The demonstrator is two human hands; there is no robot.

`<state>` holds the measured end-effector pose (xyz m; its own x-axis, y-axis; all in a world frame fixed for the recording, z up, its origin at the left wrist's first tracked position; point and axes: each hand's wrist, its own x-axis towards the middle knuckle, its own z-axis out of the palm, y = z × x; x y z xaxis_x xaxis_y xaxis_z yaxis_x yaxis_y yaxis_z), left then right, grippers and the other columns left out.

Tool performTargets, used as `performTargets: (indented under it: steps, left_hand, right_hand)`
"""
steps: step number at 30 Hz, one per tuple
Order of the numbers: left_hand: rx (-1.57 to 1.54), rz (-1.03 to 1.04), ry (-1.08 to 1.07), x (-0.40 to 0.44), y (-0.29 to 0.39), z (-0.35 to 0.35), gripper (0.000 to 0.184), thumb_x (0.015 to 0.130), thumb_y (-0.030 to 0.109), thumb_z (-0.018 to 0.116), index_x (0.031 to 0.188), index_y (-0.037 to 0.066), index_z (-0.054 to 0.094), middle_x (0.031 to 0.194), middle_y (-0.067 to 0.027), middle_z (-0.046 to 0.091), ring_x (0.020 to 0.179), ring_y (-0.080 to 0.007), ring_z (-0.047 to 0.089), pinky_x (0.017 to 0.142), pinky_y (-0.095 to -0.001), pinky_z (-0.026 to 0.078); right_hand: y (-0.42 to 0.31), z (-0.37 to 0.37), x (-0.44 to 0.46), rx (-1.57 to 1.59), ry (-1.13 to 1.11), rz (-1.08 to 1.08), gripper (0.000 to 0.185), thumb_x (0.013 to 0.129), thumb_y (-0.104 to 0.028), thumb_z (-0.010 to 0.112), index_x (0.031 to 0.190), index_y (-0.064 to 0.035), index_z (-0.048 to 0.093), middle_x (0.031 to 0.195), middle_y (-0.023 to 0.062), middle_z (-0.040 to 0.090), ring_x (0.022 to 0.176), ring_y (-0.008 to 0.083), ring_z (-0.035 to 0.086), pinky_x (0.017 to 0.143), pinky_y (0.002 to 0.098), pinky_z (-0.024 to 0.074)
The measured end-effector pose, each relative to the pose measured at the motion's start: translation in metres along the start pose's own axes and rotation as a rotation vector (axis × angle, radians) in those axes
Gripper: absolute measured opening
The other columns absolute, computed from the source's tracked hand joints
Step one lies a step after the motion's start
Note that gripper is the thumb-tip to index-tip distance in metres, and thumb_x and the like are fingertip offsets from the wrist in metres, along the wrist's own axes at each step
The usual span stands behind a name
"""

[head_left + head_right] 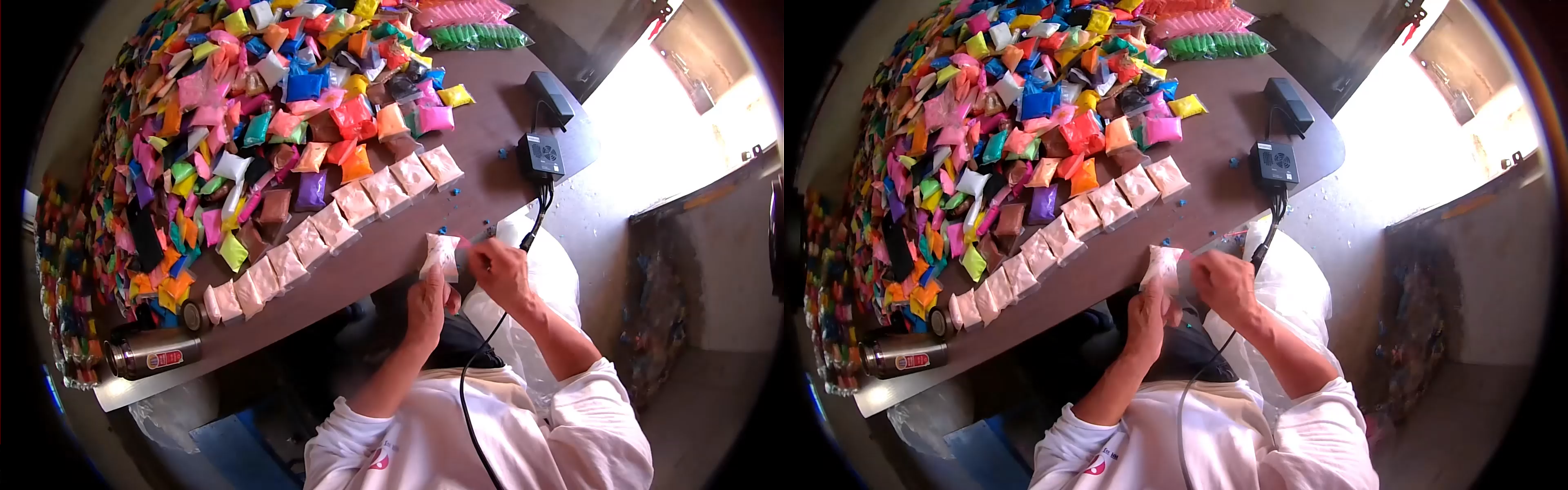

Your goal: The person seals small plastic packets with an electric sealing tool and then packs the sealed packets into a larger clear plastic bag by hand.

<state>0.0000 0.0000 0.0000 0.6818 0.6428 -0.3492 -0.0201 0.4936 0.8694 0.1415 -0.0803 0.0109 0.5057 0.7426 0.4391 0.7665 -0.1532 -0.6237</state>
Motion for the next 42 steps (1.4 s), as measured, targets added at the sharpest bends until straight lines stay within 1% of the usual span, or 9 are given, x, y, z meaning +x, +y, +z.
performTargets:
  steps: [9, 12, 17, 19, 21, 25, 28, 33, 42]
  left_hand:
    - [-0.088, -0.021, -0.012, -0.017, 0.003, 0.003, 0.059, 0.102, 0.047, 0.049, 0.056, 0.013, 0.036, 0.054, -0.0009, 0.043, 0.05, -0.0132, 0.046, 0.049, -0.0284, 0.035]
    - [-0.028, -0.055, 0.046, -0.008, 0.006, -0.004, 0.058, 0.103, 0.044, 0.048, 0.056, 0.013, 0.036, 0.052, 0.0002, 0.037, 0.049, -0.0144, 0.046, 0.047, -0.0302, 0.035]
    - [0.002, 0.024, 0.035, -0.008, -0.001, -0.015, 0.065, 0.103, 0.05, 0.046, 0.053, 0.009, 0.038, 0.053, -0.0066, 0.051, 0.048, -0.0132, 0.047, 0.047, -0.0268, 0.036]
    - [0.003, 0.025, 0.022, -0.007, -0.002, -0.016, 0.066, 0.103, 0.05, 0.045, 0.053, 0.008, 0.039, 0.053, -0.0061, 0.051, 0.048, -0.0121, 0.047, 0.048, -0.0257, 0.036]
    - [0.059, 0.034, 0.026, -0.007, 0.003, -0.014, 0.064, 0.103, 0.05, 0.046, 0.055, 0.01, 0.038, 0.053, -0.005, 0.049, 0.049, -0.0128, 0.046, 0.049, -0.0272, 0.036]
    - [0.023, 0.046, 0.012, -0.008, -0.003, -0.018, 0.063, 0.102, 0.051, 0.048, 0.056, 0.01, 0.038, 0.053, -0.0053, 0.049, 0.049, -0.0133, 0.046, 0.049, -0.0282, 0.036]
    - [0.03, 0.037, 0.015, -0.006, -0.013, -0.018, 0.067, 0.104, 0.052, 0.044, 0.057, 0.004, 0.051, 0.054, -0.0037, 0.053, 0.05, -0.0087, 0.047, 0.049, -0.0251, 0.036]
    - [0.068, 0.011, 0.02, -0.008, 0.001, -0.008, 0.063, 0.104, 0.048, 0.045, 0.055, 0.009, 0.037, 0.053, -0.006, 0.05, 0.049, -0.0133, 0.044, 0.049, -0.0284, 0.035]
    - [0.234, 0.159, 0.046, -0.009, -0.011, -0.008, 0.064, 0.105, 0.041, 0.046, 0.058, -0.001, 0.054, 0.05, -0.0074, 0.051, 0.046, -0.0143, 0.05, 0.047, -0.0309, 0.038]
  right_hand:
    - [-0.024, -0.021, 0.011, 0.038, -0.008, 0.062, 0.009, 0.078, 0.002, 0.065, 0.078, -0.0051, 0.059, 0.068, 0.0122, 0.062, 0.06, 0.0296, 0.064, 0.052, 0.0336, 0.0499]
    - [-0.03, -0.01, 0.007, 0.059, -0.211, -0.079, 0.011, 0.079, 0.002, 0.066, 0.078, -0.005, 0.058, 0.065, 0.012, 0.06, 0.056, 0.0269, 0.063, 0.051, 0.0323, 0.0489]
    - [-0.016, -0.009, 0.015, 0.007, 0.077, 0.186, 0.011, 0.078, 0.001, 0.07, 0.079, -0.0057, 0.061, 0.061, 0.0097, 0.058, 0.05, 0.0245, 0.058, 0.048, 0.0322, 0.0477]
    - [-0.027, -0.008, 0.011, 0.068, -0.062, -0.181, 0.011, 0.078, 0.001, 0.07, 0.08, -0.0044, 0.061, 0.062, 0.01, 0.058, 0.05, 0.0234, 0.057, 0.048, 0.0311, 0.0477]
    - [-0.025, -0.005, 0.01, 0.02, -0.223, -0.188, 0.012, 0.077, 0.003, 0.065, 0.082, -0.0065, 0.06, 0.065, 0.0097, 0.057, 0.059, 0.0287, 0.062, 0.053, 0.0347, 0.0492]
    - [-0.015, -0.011, 0.029, -0.102, 0.005, -0.025, 0.013, 0.078, 0.002, 0.068, 0.075, -0.0055, 0.058, 0.064, 0.009, 0.059, 0.052, 0.0218, 0.06, 0.048, 0.0316, 0.0477]
    - [-0.033, -0.005, 0.016, -0.069, -0.194, -0.3, 0.016, 0.079, 0.0, 0.069, 0.072, -0.0063, 0.055, 0.061, 0.0079, 0.056, 0.053, 0.0229, 0.059, 0.049, 0.0342, 0.0488]
    - [-0.016, -0.005, 0.025, -0.104, -0.174, -0.156, 0.014, 0.08, 0.0, 0.067, 0.076, -0.0065, 0.056, 0.063, 0.0095, 0.059, 0.053, 0.0248, 0.062, 0.049, 0.0338, 0.0502]
    - [-0.018, -0.007, 0.024, -0.106, -0.301, -0.214, 0.019, 0.085, -0.007, 0.064, 0.072, -0.0054, 0.051, 0.061, 0.0117, 0.059, 0.051, 0.0282, 0.06, 0.045, 0.0377, 0.0458]
